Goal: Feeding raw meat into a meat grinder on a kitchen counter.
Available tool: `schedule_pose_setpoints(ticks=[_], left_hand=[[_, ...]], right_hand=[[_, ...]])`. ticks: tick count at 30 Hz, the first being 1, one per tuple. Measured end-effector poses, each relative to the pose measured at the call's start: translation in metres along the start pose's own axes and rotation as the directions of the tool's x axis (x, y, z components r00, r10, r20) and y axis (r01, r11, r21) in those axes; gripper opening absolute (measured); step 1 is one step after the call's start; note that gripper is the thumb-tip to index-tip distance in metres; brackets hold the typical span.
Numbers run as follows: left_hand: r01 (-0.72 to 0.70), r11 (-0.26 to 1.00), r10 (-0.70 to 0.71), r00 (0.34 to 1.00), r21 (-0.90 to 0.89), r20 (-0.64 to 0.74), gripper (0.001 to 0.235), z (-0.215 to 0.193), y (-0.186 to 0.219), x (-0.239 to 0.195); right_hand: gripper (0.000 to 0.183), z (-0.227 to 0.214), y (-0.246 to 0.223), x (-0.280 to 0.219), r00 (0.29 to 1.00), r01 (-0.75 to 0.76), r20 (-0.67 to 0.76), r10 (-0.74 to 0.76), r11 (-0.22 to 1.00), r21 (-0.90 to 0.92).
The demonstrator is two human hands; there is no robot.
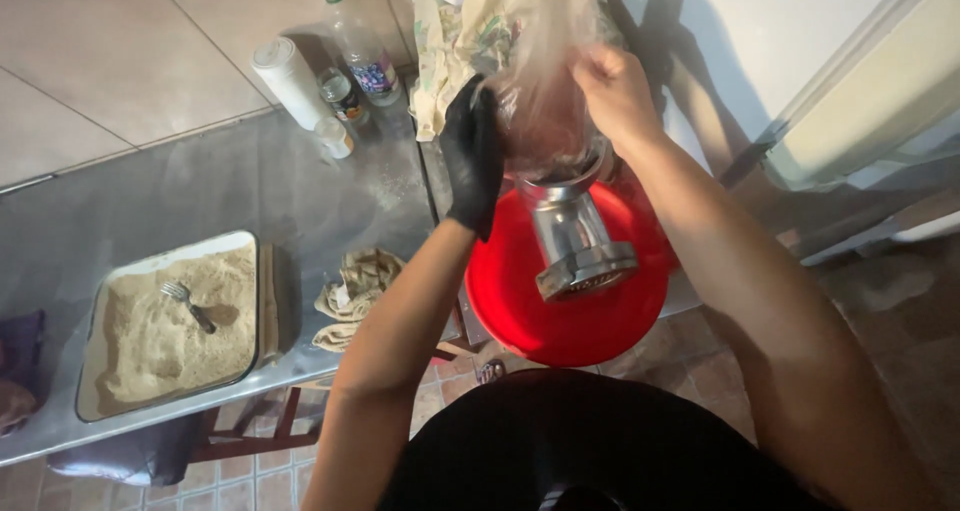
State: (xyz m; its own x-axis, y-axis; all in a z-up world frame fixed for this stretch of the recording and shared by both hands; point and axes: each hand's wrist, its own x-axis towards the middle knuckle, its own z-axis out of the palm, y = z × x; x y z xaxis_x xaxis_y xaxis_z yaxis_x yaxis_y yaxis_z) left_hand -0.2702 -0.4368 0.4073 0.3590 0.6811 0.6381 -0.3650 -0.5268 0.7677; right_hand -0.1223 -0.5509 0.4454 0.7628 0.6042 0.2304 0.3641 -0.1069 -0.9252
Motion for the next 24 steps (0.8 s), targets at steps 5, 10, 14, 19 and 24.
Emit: schedule_pose_setpoints(ticks=[5, 10, 14, 19, 24], left_hand=[[0.025, 0.999, -0.025, 1.000, 0.027, 0.008, 0.030, 0.014, 0.010, 0.029], [-0.014, 0.999, 0.013, 0.999, 0.045, 0.038, 0.031, 0.026, 0.019, 0.039], [0.112, 0.980, -0.122, 0.991, 0.167, 0.053, 0.034, 0.034, 0.010, 0.041], [0.102, 0.991, -0.107, 0.992, 0.083, 0.064, 0.033, 0.045, -0.006, 0.039], [0.078, 0.987, -0.077, 0.997, -0.142, 0.014, 0.028, 0.039, 0.007, 0.039]], right_hand=[[0.054, -0.014, -0.033, -0.024, 0.980, -0.153, 0.103, 0.168, 0.978, -0.143], [0.066, -0.018, -0.001, -0.019, 0.968, -0.150, 0.152, 0.198, 0.949, -0.279], [0.049, -0.021, 0.020, -0.021, 0.966, -0.145, 0.161, 0.203, 0.938, -0.314], [0.031, -0.028, 0.009, -0.034, 0.968, -0.015, 0.238, 0.083, 0.962, -0.274], [0.032, -0.027, 0.007, -0.022, 0.911, 0.345, 0.256, -0.323, 0.937, -0.046]])
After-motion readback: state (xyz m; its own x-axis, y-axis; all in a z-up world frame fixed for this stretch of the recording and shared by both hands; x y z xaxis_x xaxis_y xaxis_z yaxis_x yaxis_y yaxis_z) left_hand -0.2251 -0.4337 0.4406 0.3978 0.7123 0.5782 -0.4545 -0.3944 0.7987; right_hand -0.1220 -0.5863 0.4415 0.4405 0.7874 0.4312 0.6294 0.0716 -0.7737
